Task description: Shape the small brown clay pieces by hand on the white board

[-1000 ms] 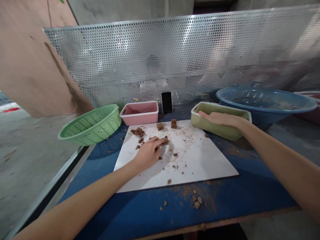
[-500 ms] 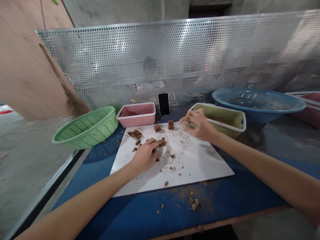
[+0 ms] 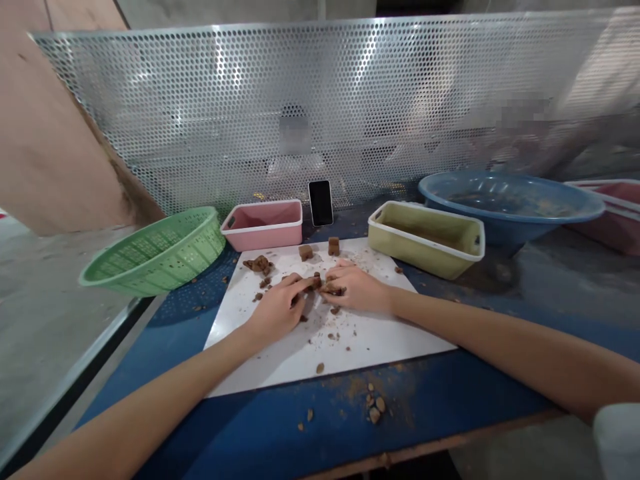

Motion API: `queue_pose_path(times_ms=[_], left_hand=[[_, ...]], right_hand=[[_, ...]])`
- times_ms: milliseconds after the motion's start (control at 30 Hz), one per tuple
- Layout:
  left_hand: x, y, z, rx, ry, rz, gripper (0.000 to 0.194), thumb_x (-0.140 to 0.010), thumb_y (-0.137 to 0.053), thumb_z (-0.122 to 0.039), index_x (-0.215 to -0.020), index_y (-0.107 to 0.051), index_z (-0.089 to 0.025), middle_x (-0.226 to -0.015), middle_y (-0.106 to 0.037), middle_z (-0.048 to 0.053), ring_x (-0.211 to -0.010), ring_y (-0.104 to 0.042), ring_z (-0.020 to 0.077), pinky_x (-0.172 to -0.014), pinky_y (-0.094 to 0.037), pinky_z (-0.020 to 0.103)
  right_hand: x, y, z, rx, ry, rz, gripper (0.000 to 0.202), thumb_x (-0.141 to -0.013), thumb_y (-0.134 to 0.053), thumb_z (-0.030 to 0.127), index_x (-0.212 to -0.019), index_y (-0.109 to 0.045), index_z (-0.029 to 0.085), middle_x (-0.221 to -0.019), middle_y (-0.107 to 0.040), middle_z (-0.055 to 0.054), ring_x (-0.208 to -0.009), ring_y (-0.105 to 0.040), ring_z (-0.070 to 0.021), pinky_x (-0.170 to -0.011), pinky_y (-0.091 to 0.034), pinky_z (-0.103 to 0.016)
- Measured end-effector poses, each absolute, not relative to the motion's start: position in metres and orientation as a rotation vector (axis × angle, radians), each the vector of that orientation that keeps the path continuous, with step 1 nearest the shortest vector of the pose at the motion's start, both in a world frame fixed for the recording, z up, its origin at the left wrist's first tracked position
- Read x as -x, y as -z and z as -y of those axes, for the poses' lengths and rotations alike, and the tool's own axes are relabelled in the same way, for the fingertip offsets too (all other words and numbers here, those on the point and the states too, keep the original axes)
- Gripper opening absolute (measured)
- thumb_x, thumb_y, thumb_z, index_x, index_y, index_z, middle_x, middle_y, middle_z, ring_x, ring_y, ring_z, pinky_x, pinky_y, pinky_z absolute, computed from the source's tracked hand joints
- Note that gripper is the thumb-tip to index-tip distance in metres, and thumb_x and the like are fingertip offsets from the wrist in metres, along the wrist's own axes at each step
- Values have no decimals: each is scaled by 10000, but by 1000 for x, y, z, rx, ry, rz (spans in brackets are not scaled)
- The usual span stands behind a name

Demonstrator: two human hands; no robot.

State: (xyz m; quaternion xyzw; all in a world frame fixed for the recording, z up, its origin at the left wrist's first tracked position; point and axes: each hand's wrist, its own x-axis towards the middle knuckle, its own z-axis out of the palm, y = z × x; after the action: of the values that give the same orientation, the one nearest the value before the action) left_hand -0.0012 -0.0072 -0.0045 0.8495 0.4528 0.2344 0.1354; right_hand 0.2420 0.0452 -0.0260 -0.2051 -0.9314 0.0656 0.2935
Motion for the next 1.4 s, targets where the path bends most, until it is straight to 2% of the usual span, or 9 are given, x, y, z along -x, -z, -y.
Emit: queue_pose_path(times_ms=[200, 367, 533, 667, 800, 967, 1133, 1267, 1400], left_hand=[[1, 5, 7, -2473, -695, -1310, 559, -952, -457, -51, -1425, -682, -245, -1184, -706, 90, -978, -709, 219, -885, -561, 371], [1, 6, 7, -2465, -691, -1311, 558, -948, -468, -54, -1428, -684, -240, -1157, -706, 86, -923, -704, 206, -843, -559, 353], [0, 5, 7, -2463, -708, -1292, 582, -937, -468, -35, -1442, -674, -237, -1155, -705, 86, -930, -700, 201, -839, -554, 345], [1, 6, 6, -2473, -721, -1292, 561, -940, -477, -43, -1420, -690, -241, -1138, -705, 81, -936, -703, 203, -860, -556, 352], [1, 7, 6, -2473, -724, -1288, 562, -944, -468, -41, -1421, -688, -241, -1129, -706, 81, -938, -704, 206, -857, -558, 356], [3, 7, 6, -2473, -722, -1289, 562, -946, -467, -49, -1422, -686, -252, -1160, -707, 83, -931, -707, 204, -840, -561, 349], [2, 6, 6, -2481, -722, -1291, 573, -925, -471, -36, -1414, -692, -240, -1131, -711, 88, -975, -713, 224, -896, -571, 380], [2, 6, 6, -2480, -733, -1306, 572, -929, -466, -43, -1410, -697, -248, -1171, -703, 96, -976, -715, 222, -896, -578, 380], [3, 7, 7, -2478, -744, -1309, 556, -930, -468, -50, -1393, -707, -246, -1199, -689, 107, -1009, -711, 229, -923, -578, 398]], right_hand=[[-242, 27, -45, 536, -125, 2415, 196, -1046, -649, 216, -939, -808, 177, -835, -749, -44, -792, -664, -189, -938, -464, -408], [-242, 28, -45, 571, -191, 2471, 209, -1039, -678, 218, -870, -798, 191, -858, -761, -33, -799, -669, -182, -955, -460, -416], [-242, 29, -45, 533, -120, 2399, 182, -1064, -640, 223, -1073, -817, 183, -927, -790, -62, -866, -693, -198, -950, -480, -410], [-241, 28, -44, 551, -126, 2470, 194, -1062, -652, 235, -968, -818, 197, -912, -786, -47, -845, -688, -193, -932, -489, -411], [-241, 28, -43, 511, -65, 2344, 182, -1057, -638, 221, -1005, -810, 193, -902, -777, -63, -835, -686, -203, -916, -502, -418], [-242, 27, -42, 521, -82, 2366, 204, -1008, -684, 195, -826, -776, 192, -808, -739, -43, -754, -651, -187, -886, -497, -398], [-243, 25, -42, 527, -41, 2333, 200, -1039, -644, 208, -917, -801, 186, -852, -752, -58, -799, -666, -198, -871, -486, -389], [-243, 26, -42, 516, -59, 2360, 203, -1019, -652, 195, -870, -790, 197, -819, -743, -43, -754, -651, -183, -884, -486, -392], [-242, 25, -42, 537, -25, 2341, 227, -1050, -612, 213, -907, -788, 192, -843, -746, -54, -794, -662, -193, -889, -491, -394]])
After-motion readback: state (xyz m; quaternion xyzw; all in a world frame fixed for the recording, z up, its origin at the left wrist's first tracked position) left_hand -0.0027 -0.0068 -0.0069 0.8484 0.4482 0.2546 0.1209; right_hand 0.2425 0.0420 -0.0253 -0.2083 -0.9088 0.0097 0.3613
